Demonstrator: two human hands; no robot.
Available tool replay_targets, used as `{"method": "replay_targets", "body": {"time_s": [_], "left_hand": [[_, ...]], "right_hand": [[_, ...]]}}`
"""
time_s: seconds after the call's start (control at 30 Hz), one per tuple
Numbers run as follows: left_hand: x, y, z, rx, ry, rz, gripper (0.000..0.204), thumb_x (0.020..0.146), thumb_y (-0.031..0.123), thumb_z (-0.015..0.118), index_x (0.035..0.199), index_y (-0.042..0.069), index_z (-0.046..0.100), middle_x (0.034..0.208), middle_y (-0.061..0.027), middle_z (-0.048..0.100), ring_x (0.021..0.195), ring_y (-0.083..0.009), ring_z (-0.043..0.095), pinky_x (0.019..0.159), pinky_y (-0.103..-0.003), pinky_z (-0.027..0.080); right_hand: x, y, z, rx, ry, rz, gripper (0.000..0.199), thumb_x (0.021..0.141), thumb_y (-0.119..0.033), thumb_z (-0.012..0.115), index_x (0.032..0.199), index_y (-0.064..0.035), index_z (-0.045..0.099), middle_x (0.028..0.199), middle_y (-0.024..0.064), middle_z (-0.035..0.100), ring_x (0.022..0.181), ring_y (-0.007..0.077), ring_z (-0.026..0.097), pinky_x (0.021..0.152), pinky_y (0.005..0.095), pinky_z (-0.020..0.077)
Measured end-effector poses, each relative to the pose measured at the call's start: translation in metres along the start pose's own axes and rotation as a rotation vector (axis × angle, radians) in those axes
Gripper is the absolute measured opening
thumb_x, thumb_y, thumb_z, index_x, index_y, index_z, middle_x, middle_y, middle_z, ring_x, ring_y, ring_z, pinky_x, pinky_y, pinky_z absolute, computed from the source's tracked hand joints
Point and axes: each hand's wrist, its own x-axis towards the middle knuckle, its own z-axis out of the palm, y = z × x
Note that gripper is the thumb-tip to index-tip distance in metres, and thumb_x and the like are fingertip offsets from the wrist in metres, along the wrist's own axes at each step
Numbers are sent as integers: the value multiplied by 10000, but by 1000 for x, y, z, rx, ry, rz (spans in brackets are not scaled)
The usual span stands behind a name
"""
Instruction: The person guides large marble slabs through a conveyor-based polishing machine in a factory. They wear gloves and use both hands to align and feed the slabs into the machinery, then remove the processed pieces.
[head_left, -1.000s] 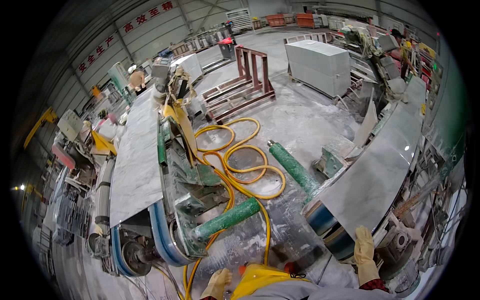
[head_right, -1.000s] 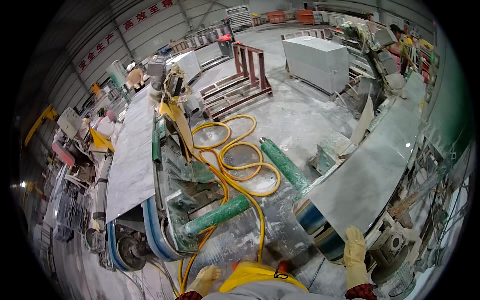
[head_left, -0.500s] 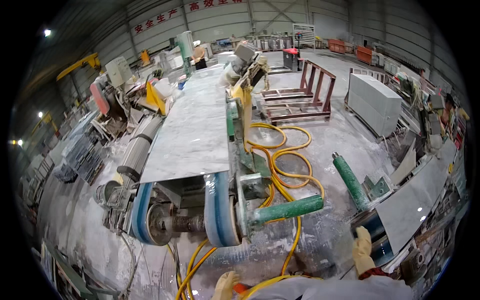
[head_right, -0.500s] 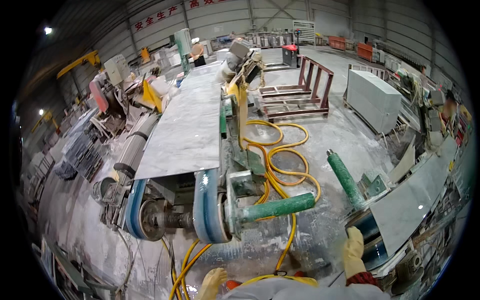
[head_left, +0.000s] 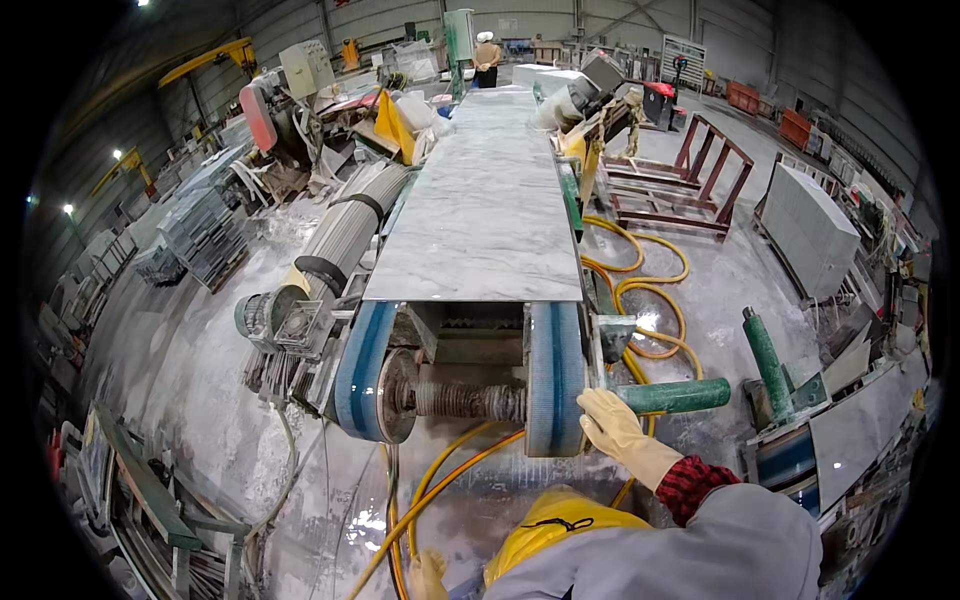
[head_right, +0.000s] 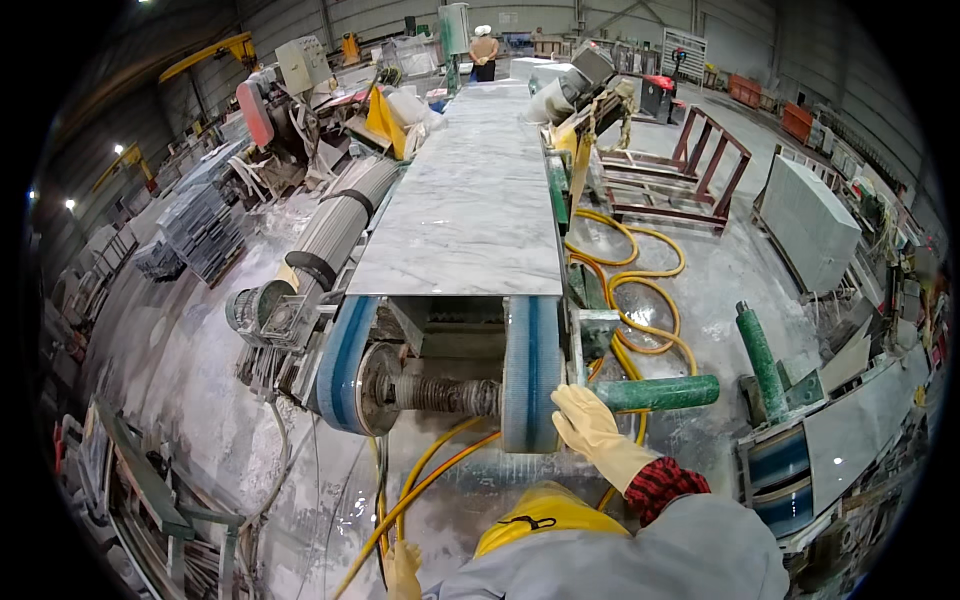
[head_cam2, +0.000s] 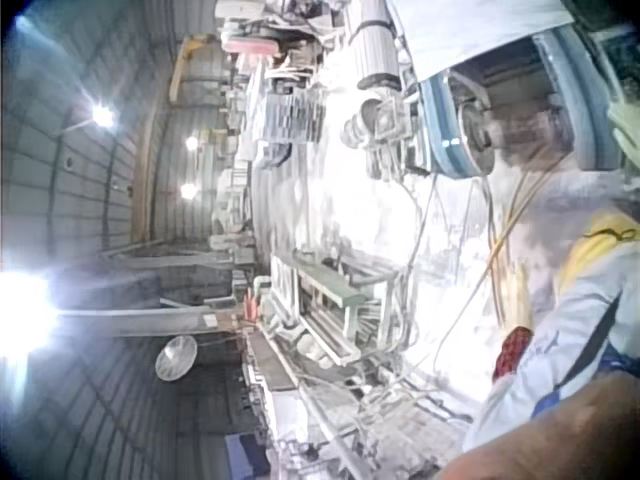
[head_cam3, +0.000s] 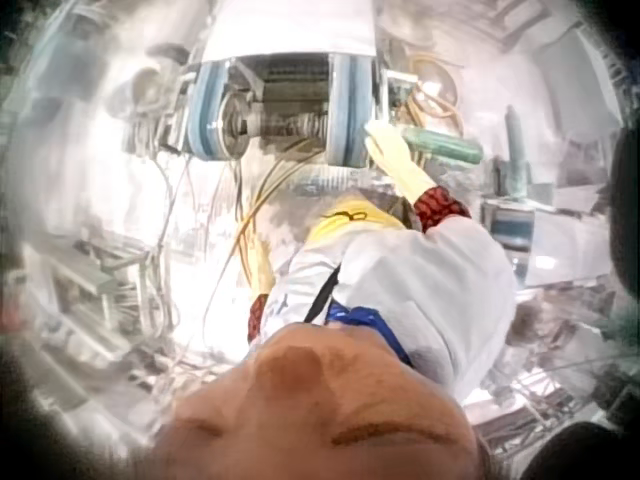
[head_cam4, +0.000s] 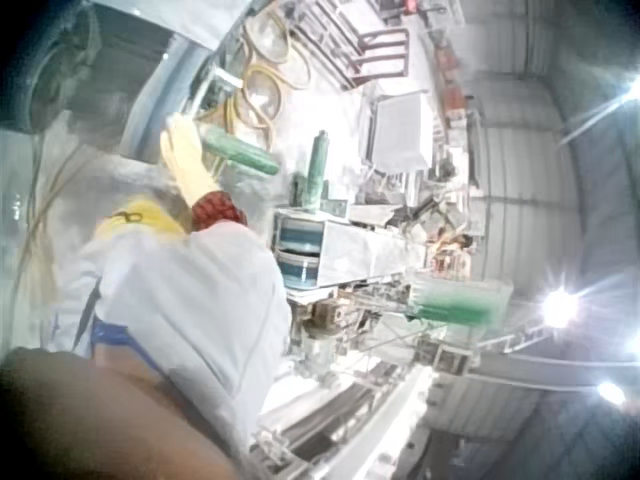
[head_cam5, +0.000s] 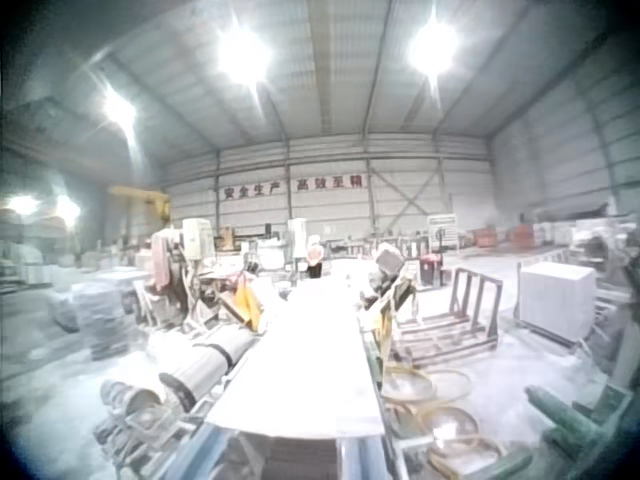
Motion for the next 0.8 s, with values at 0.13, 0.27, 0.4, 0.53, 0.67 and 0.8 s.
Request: {"method": "replay_targets", "body": {"time_s": [0.13,0.27,0.4,0.53,0.67,0.8], "left_hand": [[14,26,6,31,28,5,466,1093,277,642,1431,-36,577,1440,-234,645,1300,-328,654,1085,-408,555],[35,80,34,103,27,23,473,1093,271,640,1444,-37,570,1454,-237,636,1316,-333,643,1096,-412,550],[54,134,58,209,18,58,480,1094,265,638,1457,-39,562,1468,-240,626,1332,-339,632,1106,-416,544],[75,188,85,304,4,113,488,1094,259,636,1470,-40,554,1482,-242,617,1348,-345,622,1117,-419,539],[97,232,111,407,-23,195,495,1094,254,634,1483,-41,547,1495,-245,608,1364,-350,611,1128,-423,533],[119,285,134,533,-44,385,504,1095,248,632,1496,-42,539,1509,-248,598,1380,-356,600,1138,-427,528]], "right_hand": [[44,-3,37,-64,110,-35,384,966,-191,668,1296,1,631,1322,210,654,1263,412,608,1129,502,470],[102,23,69,-138,164,-20,394,964,-230,673,1298,-26,626,1333,190,651,1286,397,594,1163,485,449],[158,50,89,-195,177,139,350,941,-242,677,1223,-47,605,1315,181,652,1253,384,596,1145,482,455],[171,69,114,-257,175,225,457,977,-269,656,1355,-20,594,1428,217,618,1340,407,563,1198,506,415],[168,67,117,-244,139,270,542,993,-286,653,1449,-6,570,1509,238,587,1410,422,533,1234,514,392],[171,62,114,-214,200,234,521,951,-273,694,1389,-9,591,1435,232,618,1337,431,570,1201,525,415]]}}
